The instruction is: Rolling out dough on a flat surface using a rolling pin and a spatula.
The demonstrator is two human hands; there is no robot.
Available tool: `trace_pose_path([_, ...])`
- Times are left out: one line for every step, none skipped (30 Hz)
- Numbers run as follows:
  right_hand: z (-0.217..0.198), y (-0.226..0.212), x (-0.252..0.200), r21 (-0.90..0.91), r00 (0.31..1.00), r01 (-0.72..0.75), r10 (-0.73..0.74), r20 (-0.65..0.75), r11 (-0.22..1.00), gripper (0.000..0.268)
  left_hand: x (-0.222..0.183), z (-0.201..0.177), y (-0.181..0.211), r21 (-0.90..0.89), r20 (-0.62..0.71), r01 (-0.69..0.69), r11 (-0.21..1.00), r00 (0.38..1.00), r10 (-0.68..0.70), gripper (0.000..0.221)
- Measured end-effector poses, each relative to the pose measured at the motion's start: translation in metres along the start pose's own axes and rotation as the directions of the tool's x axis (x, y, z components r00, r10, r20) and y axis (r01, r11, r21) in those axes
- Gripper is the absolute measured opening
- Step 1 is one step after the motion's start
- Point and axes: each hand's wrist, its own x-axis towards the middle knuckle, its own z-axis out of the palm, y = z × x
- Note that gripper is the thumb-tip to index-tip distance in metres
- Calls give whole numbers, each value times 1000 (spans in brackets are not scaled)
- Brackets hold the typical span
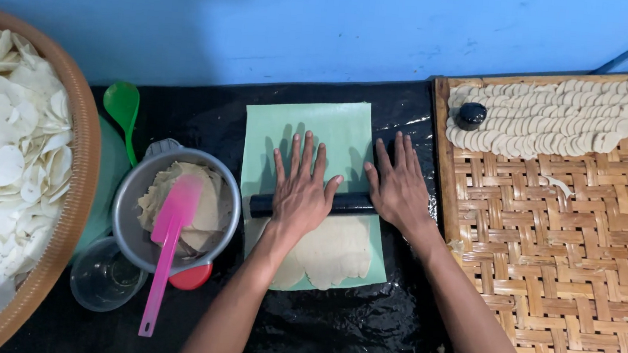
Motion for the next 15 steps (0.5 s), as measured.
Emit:
trace_pose_path([1,1,1,0,1000,1,-1,-2,1000,60,0,6,-3,1,-2,-1,1000,1000,1,71])
trace_pose_path([2,1,2,-1,1000,-5,5,4,1000,60,0,11,-5,5,0,-3,1000,1000,3,71])
trace_pose_path([3,2,3,-1,1000,-10,10,11,1000,60,0,17,-8,9,2,-5,1000,1000,5,70])
trace_pose_path([2,1,3,-1,1000,-8,8,9,1000,60,0,15,-8,10,-1,-5,1000,1000,5,70])
trace_pose_path([1,0,2,0,1000,-17,17,20,1000,60,-1,15,-7,10,4,-3,1000,1000,3,70])
trace_pose_path([0,-1,2,0,999,-25,25,30,1000,60,-3,14,-6,10,8,-1,1000,1000,1,71])
trace_pose_path([0,-2,1,0,999,-24,24,29,1000,60,-4,14,-7,10,7,-1,1000,1000,1,71])
trace_pose_path([0,-2,1,0,999,-28,28,30,1000,60,-5,15,-8,12,1,-17,1000,1000,17,70])
trace_pose_path([-1,-3,0,0,999,-33,33,30,999,60,-5,15,-8,13,-3,-36,999,999,36,69])
trace_pose_path([-2,-3,0,-1,999,-35,35,27,999,60,-7,12,-7,13,-5,-39,999,999,39,69])
trace_pose_path([-3,-4,0,-1,999,-35,35,27,999,60,-10,9,-5,-12,-21,-43,999,999,43,68])
trace_pose_path([-4,-4,-1,-2,999,-34,34,27,999,60,-13,5,-4,-36,-36,-48,998,998,47,67])
trace_pose_path([-4,-4,-1,-1,999,-32,32,26,999,60,-13,5,-4,-34,-38,-47,998,998,46,67])
trace_pose_path([-3,-5,-1,2,999,-31,31,26,1000,60,-14,5,-5,-35,-41,-44,998,998,43,66])
trace_pose_path([-3,-5,-2,4,999,-26,26,28,1000,59,-16,5,-5,-36,-44,-38,999,998,36,66])
